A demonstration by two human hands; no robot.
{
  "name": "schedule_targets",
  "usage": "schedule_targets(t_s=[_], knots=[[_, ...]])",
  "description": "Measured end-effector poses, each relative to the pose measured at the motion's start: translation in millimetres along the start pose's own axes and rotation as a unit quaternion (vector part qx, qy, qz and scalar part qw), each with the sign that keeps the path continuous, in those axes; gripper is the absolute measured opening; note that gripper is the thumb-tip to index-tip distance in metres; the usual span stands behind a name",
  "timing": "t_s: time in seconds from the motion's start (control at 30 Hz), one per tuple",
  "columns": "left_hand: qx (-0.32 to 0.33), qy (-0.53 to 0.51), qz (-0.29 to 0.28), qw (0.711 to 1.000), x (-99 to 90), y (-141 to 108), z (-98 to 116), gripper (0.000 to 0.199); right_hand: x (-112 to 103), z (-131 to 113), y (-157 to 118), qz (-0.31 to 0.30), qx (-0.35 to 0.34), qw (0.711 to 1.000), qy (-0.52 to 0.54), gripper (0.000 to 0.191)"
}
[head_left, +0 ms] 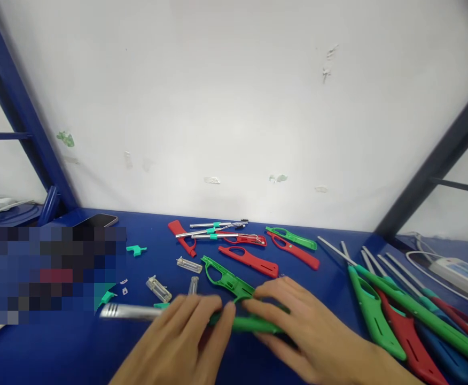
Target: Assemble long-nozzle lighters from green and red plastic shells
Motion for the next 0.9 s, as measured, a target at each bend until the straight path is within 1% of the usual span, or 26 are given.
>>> schedule_targets(t_s=[0.03,0.1,0.13,0.2,0.23,0.3,0.37,0.43,0.5,0.6,0.7,0.9], knots=[[0.016,-0.011,-0.019,1.0,-4.8,14.6,-9.5,0.04,-2.0,3.5,0.4,0.015,0.009,1.0,0.005,0.041],[0.083,-0.035,-0.016,0.996,-9.0,40.4,-29.7,0.045,-6.0,11.4,1.7,0.047,0.035,0.998,0.019,0.045],[0.114,-0.048,0.023,0.992,-8.7,50.1,-39.9,0.046,-7.2,15.1,2.5,0.061,0.049,0.997,0.028,0.045],[0.142,-0.049,0.04,0.988,2.9,61.5,-57.6,0.047,-6.7,21.0,3.9,0.082,0.075,0.993,0.045,0.046],[0.144,-0.044,0.044,0.988,11.0,63.2,-63.8,0.044,-4.9,23.1,4.0,0.088,0.088,0.991,0.052,0.046],[0.143,-0.045,0.079,0.986,25.6,59.4,-70.1,0.039,0.9,26.9,1.4,0.085,0.117,0.988,0.061,0.049],[0.156,-0.053,0.101,0.981,37.1,49.9,-68.6,0.038,7.4,31.3,-4.7,0.069,0.154,0.983,0.069,0.054],[0.185,-0.07,0.099,0.975,44.5,39.2,-63.2,0.034,12.1,36.7,-12.3,0.055,0.195,0.976,0.081,0.055],[0.2,-0.093,0.087,0.972,48.2,31.1,-58.6,0.03,14.1,41.7,-18.3,0.049,0.233,0.966,0.099,0.053],[0.181,-0.125,0.07,0.973,50.1,26.9,-55.3,0.027,14.5,45.0,-21.3,0.043,0.27,0.953,0.133,0.048],[0.168,-0.14,0.057,0.974,49.8,28.4,-51.6,0.027,14.0,42.3,-19.5,0.032,0.274,0.947,0.166,0.041],[0.193,-0.126,0.052,0.972,42.8,30.9,-44.0,0.035,16.6,34.6,-17.1,0.01,0.261,0.945,0.199,0.025]])
Point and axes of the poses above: each hand's wrist, its own y-axis towards the middle knuckle, its own x-axis out of the palm, z = x × y, the point moved 3 cm from there along y, towards the middle knuckle, and after that the axes turned 4 degrees about -y, right-handed, at the moved point
